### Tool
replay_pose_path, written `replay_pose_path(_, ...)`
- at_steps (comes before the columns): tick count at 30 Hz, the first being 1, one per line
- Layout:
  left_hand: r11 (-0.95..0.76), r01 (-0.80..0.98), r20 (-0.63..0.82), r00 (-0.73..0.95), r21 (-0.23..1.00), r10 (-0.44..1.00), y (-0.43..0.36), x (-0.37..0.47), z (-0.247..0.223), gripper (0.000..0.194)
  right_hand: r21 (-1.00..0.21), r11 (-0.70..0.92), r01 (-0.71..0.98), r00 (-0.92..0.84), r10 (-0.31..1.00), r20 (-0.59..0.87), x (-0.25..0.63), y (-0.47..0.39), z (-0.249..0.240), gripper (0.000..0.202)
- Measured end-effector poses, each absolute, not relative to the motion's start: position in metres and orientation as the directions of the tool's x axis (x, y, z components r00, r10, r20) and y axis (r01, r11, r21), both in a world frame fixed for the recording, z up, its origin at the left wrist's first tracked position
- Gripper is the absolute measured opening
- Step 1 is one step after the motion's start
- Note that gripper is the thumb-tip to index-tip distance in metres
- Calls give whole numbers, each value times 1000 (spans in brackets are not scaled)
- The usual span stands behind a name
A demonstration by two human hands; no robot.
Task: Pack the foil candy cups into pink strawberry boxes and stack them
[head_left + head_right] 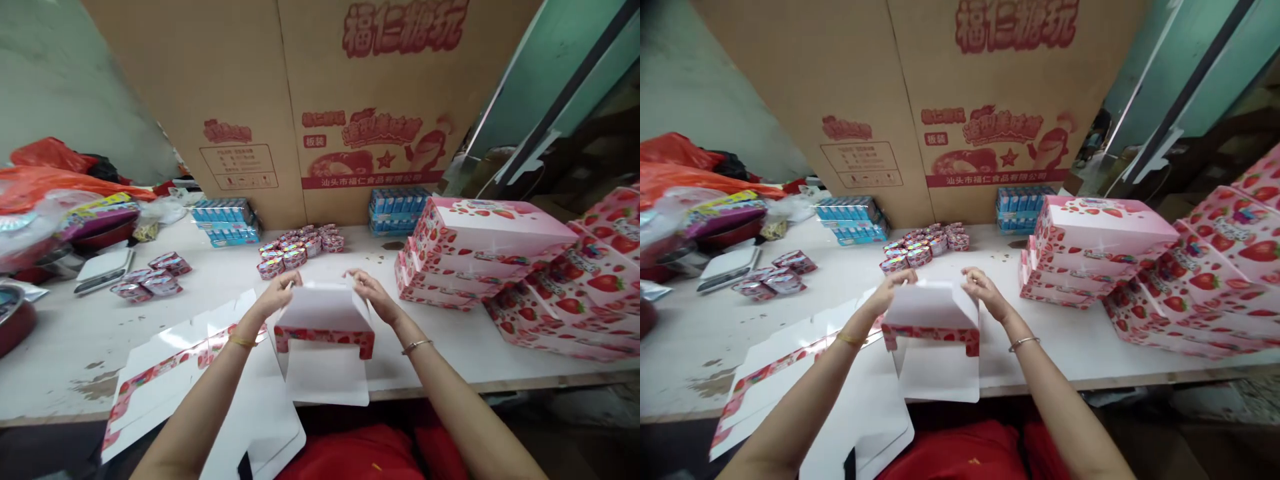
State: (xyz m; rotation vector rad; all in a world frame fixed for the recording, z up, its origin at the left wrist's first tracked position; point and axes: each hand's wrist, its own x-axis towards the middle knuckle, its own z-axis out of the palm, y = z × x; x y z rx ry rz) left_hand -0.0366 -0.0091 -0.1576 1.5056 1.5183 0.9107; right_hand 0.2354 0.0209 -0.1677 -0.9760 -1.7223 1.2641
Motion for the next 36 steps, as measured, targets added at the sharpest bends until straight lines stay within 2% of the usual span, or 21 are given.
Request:
replay_pose_path(1, -23, 487, -27, 96, 873, 995, -12, -32, -166, 36, -945, 235, 230, -469, 877, 104, 240, 14, -173, 48)
replay_pose_path(3, -150, 638, 34, 190, 755, 981, -25, -21, -184, 64, -858, 275, 435, -522, 853, 9, 245, -3, -182, 51)
replay_pose_path(6, -215, 825, 80, 203, 522, 976, -48, -9, -205, 95, -631, 337, 699, -489, 869, -78, 234, -28, -189, 77)
replay_pose_path(9, -215, 896, 45, 215, 389, 976, -56, -4, -215, 105, -406, 371, 835, -443, 891, -98, 214, -37, -193, 100)
replay_pose_path(11, -215, 900, 15, 226, 379, 974, -54, -4, -218, 105, -332, 362, 871, -416, 903, -106, 208, -37, -194, 104)
replay_pose_path(13, -202, 868, 17, 219, 454, 976, -50, -6, -219, 104, -366, 367, 855, -429, 898, -103, 212, -35, -193, 104)
replay_pose_path(15, -160, 801, 53, 159, 578, 986, -49, -7, -220, 105, -518, 387, 763, -498, 863, -88, 225, -35, -191, 98)
replay_pose_path(17, -95, 718, 74, 60, 689, 995, -50, -10, -221, 109, -697, 398, 597, -592, 804, -47, 242, -40, -189, 94)
replay_pose_path(19, -37, 638, 50, -3, 769, 999, -52, -14, -220, 111, -802, 378, 462, -635, 773, -2, 255, -50, -189, 98)
replay_pose_path(21, -32, 538, 12, 39, 842, 999, -56, -21, -218, 104, -861, 307, 405, -577, 817, 20, 259, -62, -193, 99)
replay_pose_path(24, -80, 372, 0, 210, 925, 978, -64, -30, -213, 95, -940, 110, 323, -381, 924, -23, 250, -76, -203, 89)
replay_pose_path(26, -44, 387, -37, 201, 921, 979, -70, -29, -211, 101, -962, 10, 273, -293, 953, -73, 242, -79, -210, 92)
replay_pose_path(28, 27, 498, -73, 74, 867, 995, -76, -19, -213, 110, -954, -26, 298, -255, 961, -106, 236, -77, -214, 98)
replay_pose_path(30, 47, 604, -38, -28, 795, 999, -80, -6, -216, 114, -917, -37, 398, -238, 961, -142, 233, -72, -213, 102)
replay_pose_path(33, -22, 702, 53, -22, 712, 998, -82, 8, -222, 115, -820, -60, 569, -196, 959, -206, 230, -67, -213, 105)
replay_pose_path(36, -43, 721, 94, -31, 691, 995, -83, 12, -223, 113, -854, -96, 511, -170, 963, -210, 228, -69, -221, 112)
